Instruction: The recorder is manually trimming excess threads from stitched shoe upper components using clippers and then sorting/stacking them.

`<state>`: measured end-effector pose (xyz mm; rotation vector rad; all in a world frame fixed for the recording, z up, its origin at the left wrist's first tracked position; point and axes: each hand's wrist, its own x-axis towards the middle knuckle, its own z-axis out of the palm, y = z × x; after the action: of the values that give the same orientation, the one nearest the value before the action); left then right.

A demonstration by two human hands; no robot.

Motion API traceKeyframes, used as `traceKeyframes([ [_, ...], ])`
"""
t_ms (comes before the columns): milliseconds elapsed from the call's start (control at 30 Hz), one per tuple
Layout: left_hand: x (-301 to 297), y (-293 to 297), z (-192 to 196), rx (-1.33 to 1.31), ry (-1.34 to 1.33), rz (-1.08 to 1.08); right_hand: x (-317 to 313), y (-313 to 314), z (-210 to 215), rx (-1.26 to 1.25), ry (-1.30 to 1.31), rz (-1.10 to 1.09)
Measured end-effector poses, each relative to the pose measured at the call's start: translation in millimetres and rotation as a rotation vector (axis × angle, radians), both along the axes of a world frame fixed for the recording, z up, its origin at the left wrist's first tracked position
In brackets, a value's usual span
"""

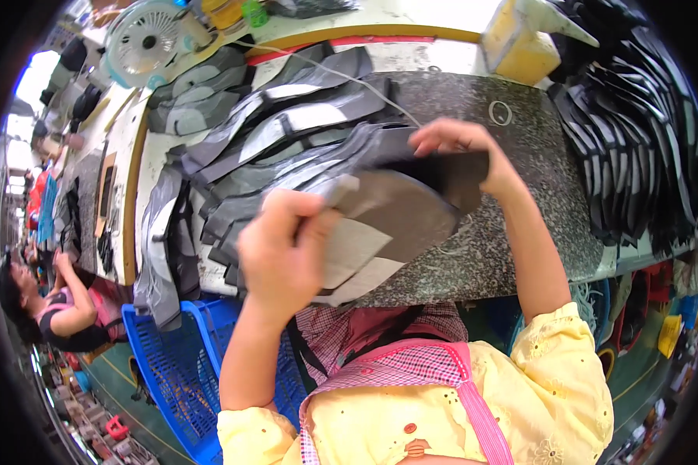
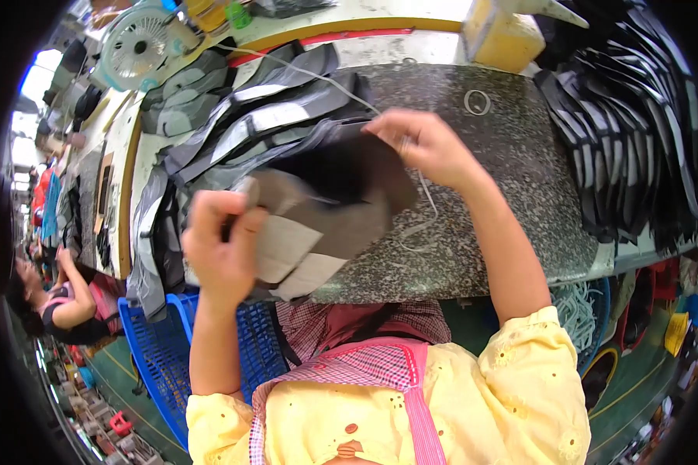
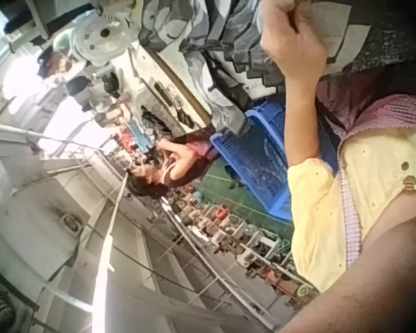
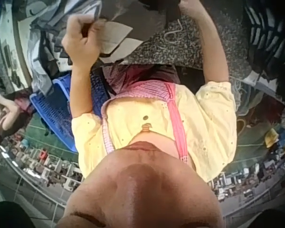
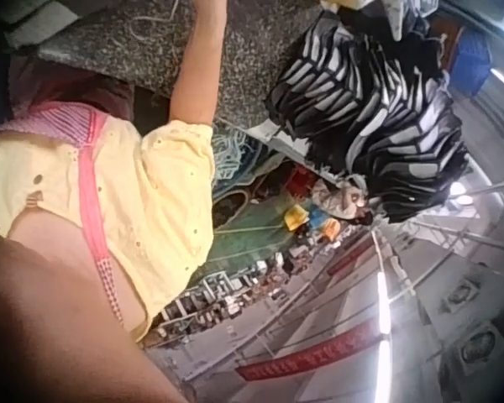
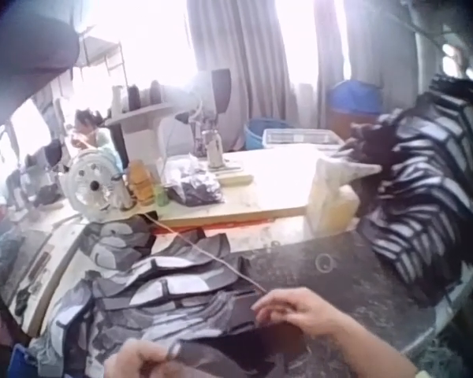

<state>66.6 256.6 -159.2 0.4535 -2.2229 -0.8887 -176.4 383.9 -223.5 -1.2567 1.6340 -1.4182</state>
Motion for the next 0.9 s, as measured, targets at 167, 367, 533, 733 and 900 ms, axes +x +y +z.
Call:
traceKeyframes([
  [167,-11,-15,-19,0.427,0.076,-0.052,66,33,-16,-0.295,-0.2,0.013],
  [367,-19,-18,-30,0.446,0.07,-0.069,89,26,-17,-0.288,-0.688,-0.077],
  [533,-28,-15,-8,0.379,-0.146,-0.255,97,26,-12,-0.363,-0.545,-0.26],
  [733,-37,-8,18,0.287,-0.049,-0.374,100,15,-3,-0.502,-0.95,-0.19],
  [900,44,-35,13,0.63,0.69,-0.347,79,3,-66,-0.316,-0.907,-0.538],
])
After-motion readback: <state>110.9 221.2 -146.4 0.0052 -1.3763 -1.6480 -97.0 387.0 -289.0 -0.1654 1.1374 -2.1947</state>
